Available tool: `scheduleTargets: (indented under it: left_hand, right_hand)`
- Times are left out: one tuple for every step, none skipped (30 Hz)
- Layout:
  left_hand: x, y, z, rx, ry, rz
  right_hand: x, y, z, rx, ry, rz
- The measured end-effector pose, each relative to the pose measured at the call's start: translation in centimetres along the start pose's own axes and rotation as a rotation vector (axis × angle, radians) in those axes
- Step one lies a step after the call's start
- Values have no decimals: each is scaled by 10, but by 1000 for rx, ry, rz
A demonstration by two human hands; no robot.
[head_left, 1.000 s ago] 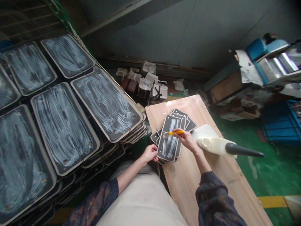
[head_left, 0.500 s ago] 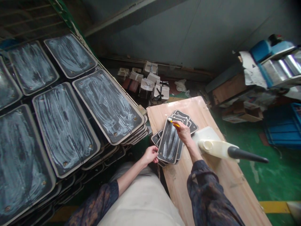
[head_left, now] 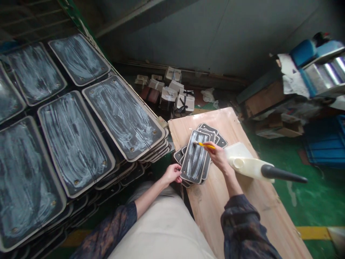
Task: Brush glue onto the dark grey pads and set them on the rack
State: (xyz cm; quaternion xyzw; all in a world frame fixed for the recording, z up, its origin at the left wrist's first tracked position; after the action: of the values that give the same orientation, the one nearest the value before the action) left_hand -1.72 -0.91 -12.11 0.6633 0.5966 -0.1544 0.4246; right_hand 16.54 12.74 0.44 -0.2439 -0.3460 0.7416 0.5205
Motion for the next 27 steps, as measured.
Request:
scheduleTargets:
  left_hand:
    - [0,0,0,-2,0,-1]
    - [0,-1,0,-4,-1,-1]
    - [0,-1,1,-7,0,-1]
    - [1,-1,1,-10,0,-1]
    - [1,-2,1,-13,2,-2]
    - [2,-2,2,-16,4,-2]
    - [2,-2,2,-18,6,-3]
    - [2,-2,2,-21,8,-3]
    - [2,-2,2,-22,11,-3]
    - [2,-2,2,-23,13,-3]
    - [2,-2,2,-22,13,-3]
    - [1,-2,2,-20,11,-3]
    - [1,-2,2,-18,9,-5]
    - [0,-2,2,-16,6,-8]
    - [0,-2,2,-14,4,-10]
    - [0,-1,2,-11,4,-10]
    - [-1,-1,2,-8,4,-9]
    - [-1,-1,1,-5,5,-8]
    - [-2,-1,0,-2,6,-6]
    - [-2,0,0,2,7,-6]
    - [-2,0,-1,6,7,-5]
    - [-2,0,-2,9,9,-5]
    - [-2,1,-2,11,11,-6]
    - [-2,1,-3,13,14,-7]
    - [-2,1,-3,14,17,-8]
    - [-2,1,-3,15,20,-10]
    - [-2,1,-2,15,21,-13]
  right_hand:
    - [0,1,2,-38,-9,-40]
    - [-3,5,6,-60,-20,-50]
    - [-9,10,10,-69,-32,-38]
    - [-18,16,16,-70,-41,-17]
    - [-29,23,21,-66,-49,6]
    - [-42,29,27,-57,-55,30]
    - [-55,35,32,-40,-56,53]
    - [-69,40,37,-17,-53,72]
    - [-82,45,40,8,-42,87]
    - [-93,49,44,35,-29,104]
    - [-104,52,46,62,-13,119]
    - [-112,55,48,90,4,134]
    - [-120,57,49,120,22,150]
    - [-126,58,50,150,37,167]
    - [-131,58,49,180,52,181]
    - [-135,57,48,204,63,192]
    - [-137,55,44,220,74,200]
    - [-138,52,39,224,85,203]
    - [-137,47,33,215,99,193]
    - [-134,42,25,192,113,172]
    - [-130,35,16,157,129,135]
    - [-123,27,8,113,141,81]
    - [-115,19,0,65,146,15]
    - [-105,11,-6,20,142,-54]
    - [-95,4,-10,-18,128,-117]
    - [-84,-1,-12,-49,105,-172]
    - [-73,-4,-13,-71,75,-213]
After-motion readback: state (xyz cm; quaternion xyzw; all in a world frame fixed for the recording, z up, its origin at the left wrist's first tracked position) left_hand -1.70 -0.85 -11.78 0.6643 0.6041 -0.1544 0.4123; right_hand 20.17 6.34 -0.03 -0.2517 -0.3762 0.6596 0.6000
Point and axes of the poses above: each hand's wrist, its own x-axis towards the middle knuckle, its own y-axis out of the palm, z = x × y, the point moved 7 cm from there along x, towards the middle knuckle, and after that the axes turned 12 degrees about -x, right-handed, at the moved point
